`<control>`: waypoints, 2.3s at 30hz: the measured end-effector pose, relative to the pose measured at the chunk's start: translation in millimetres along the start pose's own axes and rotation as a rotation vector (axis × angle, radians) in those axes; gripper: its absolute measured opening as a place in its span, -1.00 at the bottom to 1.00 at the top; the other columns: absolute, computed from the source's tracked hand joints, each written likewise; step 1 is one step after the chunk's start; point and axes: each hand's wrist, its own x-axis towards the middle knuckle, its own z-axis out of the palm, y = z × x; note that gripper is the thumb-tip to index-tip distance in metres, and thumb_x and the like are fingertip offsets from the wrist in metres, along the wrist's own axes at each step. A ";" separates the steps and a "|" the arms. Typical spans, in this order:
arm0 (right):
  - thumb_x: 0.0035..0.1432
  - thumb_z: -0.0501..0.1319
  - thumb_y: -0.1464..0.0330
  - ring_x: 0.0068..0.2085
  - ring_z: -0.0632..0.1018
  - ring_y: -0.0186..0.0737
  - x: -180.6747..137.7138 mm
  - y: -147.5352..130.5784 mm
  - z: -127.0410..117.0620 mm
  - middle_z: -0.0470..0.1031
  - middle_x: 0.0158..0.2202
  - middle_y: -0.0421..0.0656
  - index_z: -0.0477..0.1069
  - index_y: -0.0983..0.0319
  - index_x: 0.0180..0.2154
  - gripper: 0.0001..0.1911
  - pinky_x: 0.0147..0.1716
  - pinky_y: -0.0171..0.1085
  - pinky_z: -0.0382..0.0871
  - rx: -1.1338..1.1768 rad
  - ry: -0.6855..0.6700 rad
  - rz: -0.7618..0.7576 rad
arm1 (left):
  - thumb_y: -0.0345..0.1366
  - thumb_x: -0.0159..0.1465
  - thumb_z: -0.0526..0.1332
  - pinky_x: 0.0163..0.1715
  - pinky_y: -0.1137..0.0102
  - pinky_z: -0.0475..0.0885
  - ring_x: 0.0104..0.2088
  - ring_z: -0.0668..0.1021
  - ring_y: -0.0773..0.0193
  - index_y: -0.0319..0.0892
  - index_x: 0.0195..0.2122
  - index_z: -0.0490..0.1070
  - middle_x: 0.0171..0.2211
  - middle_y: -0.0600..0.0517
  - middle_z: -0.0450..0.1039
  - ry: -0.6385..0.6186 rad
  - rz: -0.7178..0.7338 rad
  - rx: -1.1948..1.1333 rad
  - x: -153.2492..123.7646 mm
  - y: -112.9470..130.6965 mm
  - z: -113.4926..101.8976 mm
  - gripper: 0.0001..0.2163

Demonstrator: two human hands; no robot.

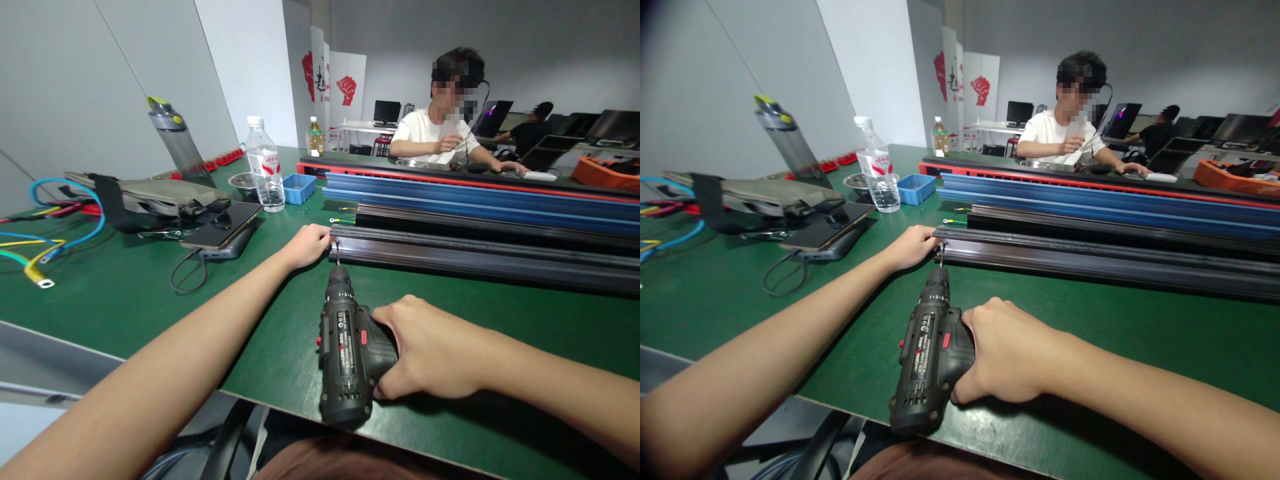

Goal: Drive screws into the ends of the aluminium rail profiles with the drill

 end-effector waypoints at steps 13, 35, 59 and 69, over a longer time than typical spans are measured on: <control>-0.22 0.39 0.14 -0.58 0.31 -0.38 -0.6 -1.0 -0.2 0.39 -0.57 -0.29 0.38 0.20 -0.46 -0.66 -0.63 -0.36 0.13 0.017 0.003 0.001 | -0.25 0.20 -0.01 -0.44 0.46 0.18 -0.48 0.35 0.33 -0.21 -0.58 0.29 -0.57 0.08 0.31 0.014 0.011 -0.022 -1.1 2.9 -0.7 -0.74; -0.20 0.38 0.14 -0.58 0.29 -0.38 -0.2 -0.3 -0.8 0.37 -0.57 -0.31 0.37 0.19 -0.46 -0.67 -0.62 -0.35 0.14 0.003 -0.005 -0.014 | -0.27 0.22 0.03 -0.44 0.46 0.19 -0.48 0.37 0.32 -0.22 -0.57 0.33 -0.57 0.08 0.34 0.018 -0.002 -0.039 -1.8 3.2 -1.4 -0.74; -0.20 0.39 0.12 -0.57 0.28 -0.38 -0.6 -1.3 -1.6 0.37 -0.55 -0.29 0.38 0.20 -0.44 -0.64 -0.61 -0.35 0.11 -0.012 -0.021 0.011 | -0.21 0.22 -0.01 -0.46 0.47 0.18 -0.49 0.34 0.33 -0.20 -0.58 0.28 -0.58 0.08 0.32 0.021 0.031 -0.021 -1.5 2.3 -0.7 -0.72; -0.19 0.38 0.12 -0.57 0.29 -0.38 0.2 -0.8 -1.2 0.38 -0.54 -0.28 0.38 0.21 -0.43 -0.64 -0.60 -0.35 0.12 -0.017 -0.021 0.008 | -0.22 0.22 0.01 -0.45 0.47 0.20 -0.48 0.36 0.32 -0.22 -0.55 0.35 -0.57 0.08 0.34 0.024 0.024 -0.019 -1.3 0.2 0.0 -0.72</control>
